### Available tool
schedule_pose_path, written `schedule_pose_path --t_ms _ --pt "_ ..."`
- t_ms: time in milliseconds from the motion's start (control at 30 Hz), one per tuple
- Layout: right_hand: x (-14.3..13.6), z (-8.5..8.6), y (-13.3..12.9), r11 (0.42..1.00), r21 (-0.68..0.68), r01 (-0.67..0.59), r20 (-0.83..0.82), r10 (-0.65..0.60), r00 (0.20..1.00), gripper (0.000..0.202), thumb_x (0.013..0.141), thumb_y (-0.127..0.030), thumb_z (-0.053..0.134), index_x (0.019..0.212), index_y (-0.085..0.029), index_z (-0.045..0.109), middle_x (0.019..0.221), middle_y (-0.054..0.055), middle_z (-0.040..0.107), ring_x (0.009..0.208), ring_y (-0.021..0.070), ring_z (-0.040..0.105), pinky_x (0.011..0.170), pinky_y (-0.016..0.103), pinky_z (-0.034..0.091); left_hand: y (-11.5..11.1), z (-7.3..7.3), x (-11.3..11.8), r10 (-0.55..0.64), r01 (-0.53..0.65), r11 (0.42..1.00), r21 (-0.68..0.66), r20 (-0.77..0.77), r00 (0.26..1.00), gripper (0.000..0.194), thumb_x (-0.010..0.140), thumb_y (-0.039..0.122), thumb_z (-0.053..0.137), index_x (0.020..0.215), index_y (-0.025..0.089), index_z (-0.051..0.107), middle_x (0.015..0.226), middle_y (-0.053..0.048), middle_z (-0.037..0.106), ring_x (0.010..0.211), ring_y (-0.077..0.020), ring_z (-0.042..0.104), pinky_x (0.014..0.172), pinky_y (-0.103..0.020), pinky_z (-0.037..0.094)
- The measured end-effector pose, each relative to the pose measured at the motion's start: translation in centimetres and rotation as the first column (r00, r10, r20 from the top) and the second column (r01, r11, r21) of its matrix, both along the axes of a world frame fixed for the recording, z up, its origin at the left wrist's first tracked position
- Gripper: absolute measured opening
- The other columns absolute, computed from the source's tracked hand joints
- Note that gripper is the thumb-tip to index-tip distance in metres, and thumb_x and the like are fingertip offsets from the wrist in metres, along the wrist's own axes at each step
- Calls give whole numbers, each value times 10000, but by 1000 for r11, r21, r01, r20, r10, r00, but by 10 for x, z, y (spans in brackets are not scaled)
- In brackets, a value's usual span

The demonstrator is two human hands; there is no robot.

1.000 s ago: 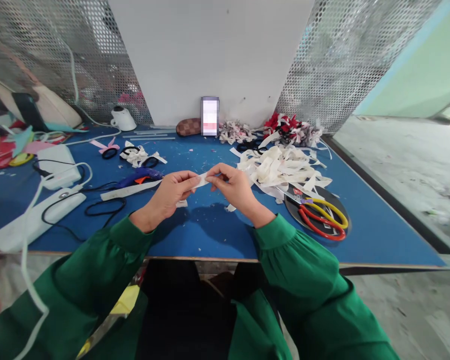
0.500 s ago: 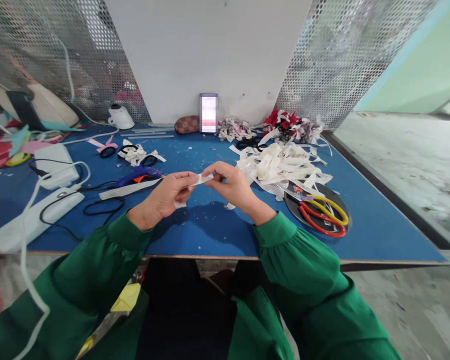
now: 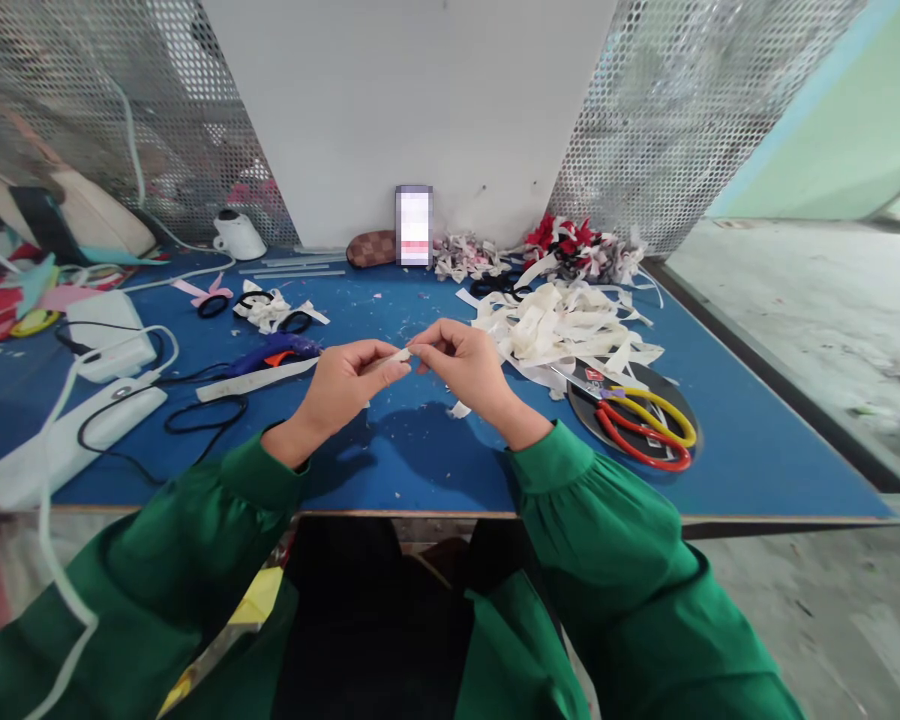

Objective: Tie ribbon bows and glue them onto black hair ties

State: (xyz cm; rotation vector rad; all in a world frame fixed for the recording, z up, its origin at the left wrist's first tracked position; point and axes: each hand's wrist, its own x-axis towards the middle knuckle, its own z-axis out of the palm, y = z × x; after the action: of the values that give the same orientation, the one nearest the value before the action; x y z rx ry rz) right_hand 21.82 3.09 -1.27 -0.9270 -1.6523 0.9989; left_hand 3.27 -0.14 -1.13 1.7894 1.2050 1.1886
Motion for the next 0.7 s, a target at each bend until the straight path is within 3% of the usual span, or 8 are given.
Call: schedule_pose_path --t_ms 133,467,700 --pt "-2 0 -1 1000 -16 2 2 -2 1000 209 824 -382 710 790 -178 681 750 35 721 606 128 623 601 290 494 1 -4 1 65 -56 992 113 -79 995 253 856 422 688 863 182 767 708 0 673 615 -111 511 580 -241 385" --pt "-3 -1 -3 999 -27 -35 -99 32 995 300 773 -450 773 755 -184 637 929 62 749 635 125 653 611 293 517 0 -1 2 142 -141 987 73 -6 990 254 862 416 680 810 183 765 576 12 582 530 -107 458 508 -236 343" --pt "-4 -1 -1 999 -47 -12 -125 6 992 316 743 -430 800 820 -189 611 700 -8 669 563 118 628 549 268 477 -1 -1 2 156 -150 982 112 -50 986 273 870 433 672 816 183 766 599 7 602 534 -105 460 524 -232 365"
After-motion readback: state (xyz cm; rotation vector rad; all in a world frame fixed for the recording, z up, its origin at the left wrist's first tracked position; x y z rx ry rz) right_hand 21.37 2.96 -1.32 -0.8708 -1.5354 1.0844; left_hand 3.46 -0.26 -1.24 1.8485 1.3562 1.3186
